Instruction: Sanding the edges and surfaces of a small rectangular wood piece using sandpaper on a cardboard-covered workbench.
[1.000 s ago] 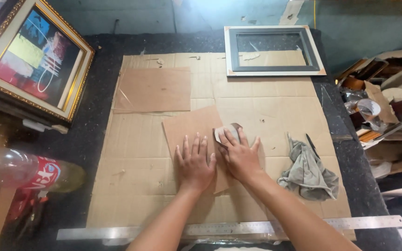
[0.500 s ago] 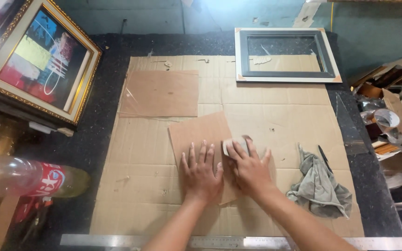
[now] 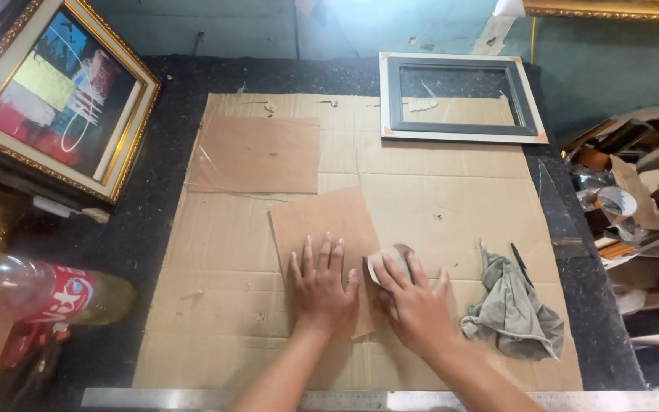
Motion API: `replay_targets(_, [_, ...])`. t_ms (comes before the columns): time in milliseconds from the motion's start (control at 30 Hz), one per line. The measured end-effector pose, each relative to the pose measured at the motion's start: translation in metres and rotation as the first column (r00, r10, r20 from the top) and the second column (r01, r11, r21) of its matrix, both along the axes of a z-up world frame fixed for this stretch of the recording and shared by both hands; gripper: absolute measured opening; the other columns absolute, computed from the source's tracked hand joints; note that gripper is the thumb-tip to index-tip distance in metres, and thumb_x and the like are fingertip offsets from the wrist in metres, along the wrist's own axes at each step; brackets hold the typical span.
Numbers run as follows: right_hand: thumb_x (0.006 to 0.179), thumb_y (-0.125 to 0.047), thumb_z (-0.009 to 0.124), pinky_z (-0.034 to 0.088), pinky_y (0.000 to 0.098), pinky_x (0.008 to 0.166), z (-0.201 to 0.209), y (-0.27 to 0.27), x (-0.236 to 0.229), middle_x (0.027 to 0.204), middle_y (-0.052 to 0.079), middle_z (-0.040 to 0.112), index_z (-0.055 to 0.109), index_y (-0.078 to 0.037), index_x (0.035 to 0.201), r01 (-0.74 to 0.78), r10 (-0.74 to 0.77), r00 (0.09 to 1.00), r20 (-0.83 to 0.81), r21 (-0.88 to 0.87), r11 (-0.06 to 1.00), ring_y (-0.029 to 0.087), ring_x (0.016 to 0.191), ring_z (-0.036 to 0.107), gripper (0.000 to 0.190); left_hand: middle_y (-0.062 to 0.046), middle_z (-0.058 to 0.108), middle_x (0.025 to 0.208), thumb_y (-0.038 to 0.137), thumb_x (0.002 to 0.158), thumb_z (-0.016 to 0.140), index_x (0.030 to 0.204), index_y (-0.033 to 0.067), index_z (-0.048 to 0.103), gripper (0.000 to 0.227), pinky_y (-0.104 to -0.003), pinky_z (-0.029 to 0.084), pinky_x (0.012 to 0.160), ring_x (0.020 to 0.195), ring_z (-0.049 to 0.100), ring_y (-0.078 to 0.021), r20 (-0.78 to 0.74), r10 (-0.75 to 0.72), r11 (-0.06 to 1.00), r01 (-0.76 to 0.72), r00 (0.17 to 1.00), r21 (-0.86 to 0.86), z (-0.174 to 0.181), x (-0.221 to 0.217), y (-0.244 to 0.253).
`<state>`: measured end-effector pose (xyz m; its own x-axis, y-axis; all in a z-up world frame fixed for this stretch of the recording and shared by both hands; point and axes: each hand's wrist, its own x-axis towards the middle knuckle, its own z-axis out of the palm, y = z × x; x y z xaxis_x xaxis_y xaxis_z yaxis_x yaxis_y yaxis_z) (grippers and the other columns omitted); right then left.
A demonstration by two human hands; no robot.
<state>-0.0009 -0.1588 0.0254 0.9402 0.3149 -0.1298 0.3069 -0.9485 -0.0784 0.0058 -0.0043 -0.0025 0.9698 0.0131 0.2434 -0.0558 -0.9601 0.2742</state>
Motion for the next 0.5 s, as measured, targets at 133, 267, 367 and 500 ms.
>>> replay_targets(133, [0.087, -0.036, 0.029, 0.017, 0.0684, 0.085, -0.008, -0.009, -0.014, 0.138, -0.011, 0.030, 0.028, -0.032, 0.132, -0.057, 0.056, 0.998, 0.042, 0.023, 0.998, 0.027, 0.128, 0.022, 0.046, -0.005, 0.044, 0.131, 0.039, 0.075, 0.049, 0.121, 0.0160, 0.048, 0.052, -0.054, 0.023, 0.098, 0.123, 0.033, -0.0352, 0.133, 0.015, 1.000, -0.015, 0.991, 0.002, -0.011, 0.001, 0.001])
replay_targets(267, [0.087, -0.033, 0.030, 0.018, 0.0700, 0.084, -0.008, 0.012, 0.038, 0.138, -0.007, 0.031, 0.027, -0.028, 0.133, -0.083, 0.078, 0.992, 0.095, 0.059, 0.995, 0.028, 0.129, 0.020, 0.046, -0.006, 0.043, 0.131, 0.039, 0.077, 0.046, 0.121, 0.0149, 0.048, 0.050, -0.053, 0.019, 0.100, 0.124, 0.030, -0.0344, 0.065, 0.025, 0.999, -0.023, 0.998, -0.030, -0.002, 0.000, -0.001])
replay_targets(367, [0.086, -0.031, 0.028, 0.013, 0.0722, 0.088, -0.009, 0.034, 0.086, 0.141, -0.009, 0.025, 0.024, -0.031, 0.133, -0.007, 0.008, 0.999, -0.037, 0.037, 0.999, 0.025, 0.132, 0.014, 0.047, -0.005, 0.043, 0.131, 0.037, 0.072, 0.053, 0.121, 0.0165, 0.049, 0.053, -0.054, 0.023, 0.098, 0.122, 0.033, -0.0349, 0.138, 0.024, 1.000, -0.024, 0.990, -0.001, -0.004, 0.000, 0.001])
replay_targets(500, [0.091, -0.043, 0.027, 0.021, 0.0721, 0.090, -0.010, 0.048, 0.116, 0.138, -0.012, 0.034, 0.035, -0.034, 0.131, 0.045, -0.046, 0.998, 0.038, 0.043, 0.998, 0.025, 0.131, 0.023, 0.042, -0.007, 0.037, 0.134, 0.040, 0.077, 0.039, 0.125, 0.0182, 0.042, 0.052, -0.056, 0.018, 0.098, 0.126, 0.027, -0.0366, -0.140, -0.011, 1.000, 0.013, 0.990, 0.010, 0.006, 0.000, 0.004])
